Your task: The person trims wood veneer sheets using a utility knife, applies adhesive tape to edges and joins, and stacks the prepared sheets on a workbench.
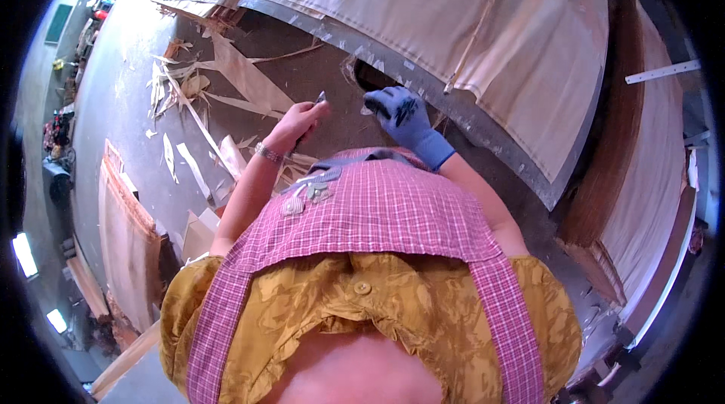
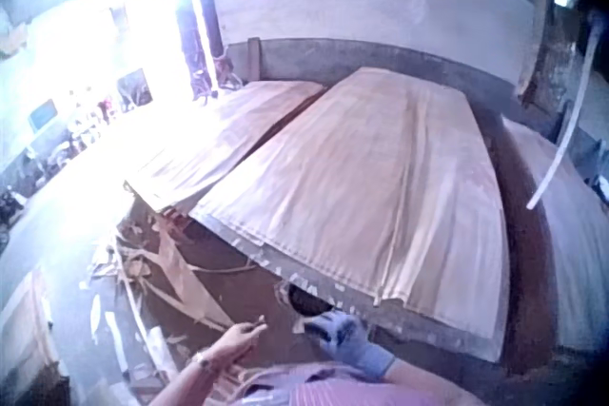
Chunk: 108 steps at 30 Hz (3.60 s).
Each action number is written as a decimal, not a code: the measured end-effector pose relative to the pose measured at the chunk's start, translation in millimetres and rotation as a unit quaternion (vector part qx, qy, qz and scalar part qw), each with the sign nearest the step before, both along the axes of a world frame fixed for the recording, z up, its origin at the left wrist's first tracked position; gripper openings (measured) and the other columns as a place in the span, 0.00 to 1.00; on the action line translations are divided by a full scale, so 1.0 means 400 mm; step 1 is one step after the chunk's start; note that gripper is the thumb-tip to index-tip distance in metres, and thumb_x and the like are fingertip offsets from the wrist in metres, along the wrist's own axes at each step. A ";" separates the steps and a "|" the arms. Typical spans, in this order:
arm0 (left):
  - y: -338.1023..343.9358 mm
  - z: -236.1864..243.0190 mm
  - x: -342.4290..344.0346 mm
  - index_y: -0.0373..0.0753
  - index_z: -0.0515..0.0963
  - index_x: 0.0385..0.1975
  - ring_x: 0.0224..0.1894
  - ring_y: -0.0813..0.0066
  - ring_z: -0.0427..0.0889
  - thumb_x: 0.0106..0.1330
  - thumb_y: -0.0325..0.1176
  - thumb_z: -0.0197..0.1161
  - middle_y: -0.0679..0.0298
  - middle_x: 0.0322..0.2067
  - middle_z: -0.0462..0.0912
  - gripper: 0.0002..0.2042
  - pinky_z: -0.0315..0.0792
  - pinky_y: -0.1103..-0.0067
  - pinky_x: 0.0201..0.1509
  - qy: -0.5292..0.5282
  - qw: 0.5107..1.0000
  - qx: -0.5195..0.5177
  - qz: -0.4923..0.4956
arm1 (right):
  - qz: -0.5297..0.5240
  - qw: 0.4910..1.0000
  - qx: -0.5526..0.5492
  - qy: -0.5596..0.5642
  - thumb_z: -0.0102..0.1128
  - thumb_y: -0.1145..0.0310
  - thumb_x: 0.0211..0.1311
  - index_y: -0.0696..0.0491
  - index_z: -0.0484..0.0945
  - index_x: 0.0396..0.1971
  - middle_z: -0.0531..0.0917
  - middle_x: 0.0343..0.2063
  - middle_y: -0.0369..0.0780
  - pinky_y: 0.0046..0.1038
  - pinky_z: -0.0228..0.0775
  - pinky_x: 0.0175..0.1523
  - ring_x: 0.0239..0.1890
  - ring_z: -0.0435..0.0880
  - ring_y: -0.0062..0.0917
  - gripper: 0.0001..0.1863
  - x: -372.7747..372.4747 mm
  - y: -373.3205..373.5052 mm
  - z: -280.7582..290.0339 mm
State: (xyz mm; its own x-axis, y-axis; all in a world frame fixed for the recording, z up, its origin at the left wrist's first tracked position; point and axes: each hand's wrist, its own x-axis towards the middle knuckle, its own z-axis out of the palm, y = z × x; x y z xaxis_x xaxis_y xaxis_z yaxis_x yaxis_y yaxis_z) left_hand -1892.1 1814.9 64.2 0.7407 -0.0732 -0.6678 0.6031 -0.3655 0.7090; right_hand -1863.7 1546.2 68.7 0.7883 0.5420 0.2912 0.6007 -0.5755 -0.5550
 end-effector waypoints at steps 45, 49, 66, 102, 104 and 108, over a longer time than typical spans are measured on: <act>-0.104 0.206 -0.027 0.29 0.74 0.49 0.15 0.87 0.59 0.73 0.43 0.45 0.74 0.20 0.64 0.21 0.55 0.87 0.15 0.039 0.930 -0.364 0.012 | -0.100 0.796 0.342 0.489 0.63 0.54 0.62 0.54 0.78 0.30 0.75 0.21 0.30 0.19 0.66 0.29 0.22 0.72 0.15 0.16 0.076 -0.075 0.088; -0.106 0.208 -0.030 0.29 0.74 0.49 0.15 0.87 0.59 0.73 0.43 0.46 0.74 0.20 0.65 0.21 0.55 0.87 0.15 0.033 0.930 -0.366 0.013 | -0.087 0.788 0.356 0.494 0.63 0.55 0.63 0.54 0.77 0.30 0.75 0.20 0.30 0.19 0.66 0.28 0.22 0.72 0.15 0.16 0.073 -0.077 0.082; -0.108 0.158 -0.032 0.38 0.73 0.55 0.17 0.89 0.65 0.74 0.38 0.45 0.74 0.23 0.71 0.17 0.61 0.87 0.18 -0.117 0.983 -0.108 -0.094 | -0.075 0.906 0.255 0.328 0.60 0.66 0.64 0.57 0.80 0.38 0.80 0.27 0.31 0.19 0.69 0.36 0.30 0.74 0.12 0.10 0.080 -0.079 0.111; -0.162 0.204 -0.036 0.48 0.55 0.69 0.23 0.85 0.79 0.71 0.29 0.51 0.62 0.39 0.81 0.26 0.72 0.89 0.23 -0.067 0.921 -0.381 -0.057 | -0.012 0.870 0.282 0.405 0.62 0.62 0.64 0.56 0.82 0.34 0.81 0.24 0.32 0.20 0.69 0.30 0.26 0.75 0.13 0.11 0.028 -0.049 0.121; -0.165 0.203 -0.031 0.47 0.57 0.68 0.24 0.85 0.78 0.70 0.27 0.52 0.63 0.40 0.80 0.26 0.72 0.89 0.24 -0.069 0.929 -0.358 -0.058 | -0.011 0.885 0.267 0.382 0.62 0.62 0.64 0.56 0.83 0.33 0.81 0.24 0.32 0.20 0.69 0.30 0.26 0.75 0.12 0.11 0.035 -0.049 0.118; -0.171 0.204 -0.032 0.46 0.60 0.67 0.28 0.85 0.78 0.69 0.26 0.52 0.63 0.43 0.79 0.26 0.71 0.89 0.25 -0.066 0.940 -0.334 -0.031 | -0.024 0.898 0.233 0.374 0.61 0.62 0.64 0.57 0.83 0.33 0.81 0.23 0.33 0.21 0.68 0.30 0.25 0.74 0.13 0.12 0.039 -0.043 0.129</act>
State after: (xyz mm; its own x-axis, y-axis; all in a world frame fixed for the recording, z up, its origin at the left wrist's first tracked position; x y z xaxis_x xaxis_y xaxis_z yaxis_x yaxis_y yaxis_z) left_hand -1904.9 1746.5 145.8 0.7940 -0.4890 -0.3613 0.4867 0.1552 0.8597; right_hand -1848.0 1528.8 120.3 0.8770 0.4588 -0.1425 -0.0586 -0.1923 -0.9796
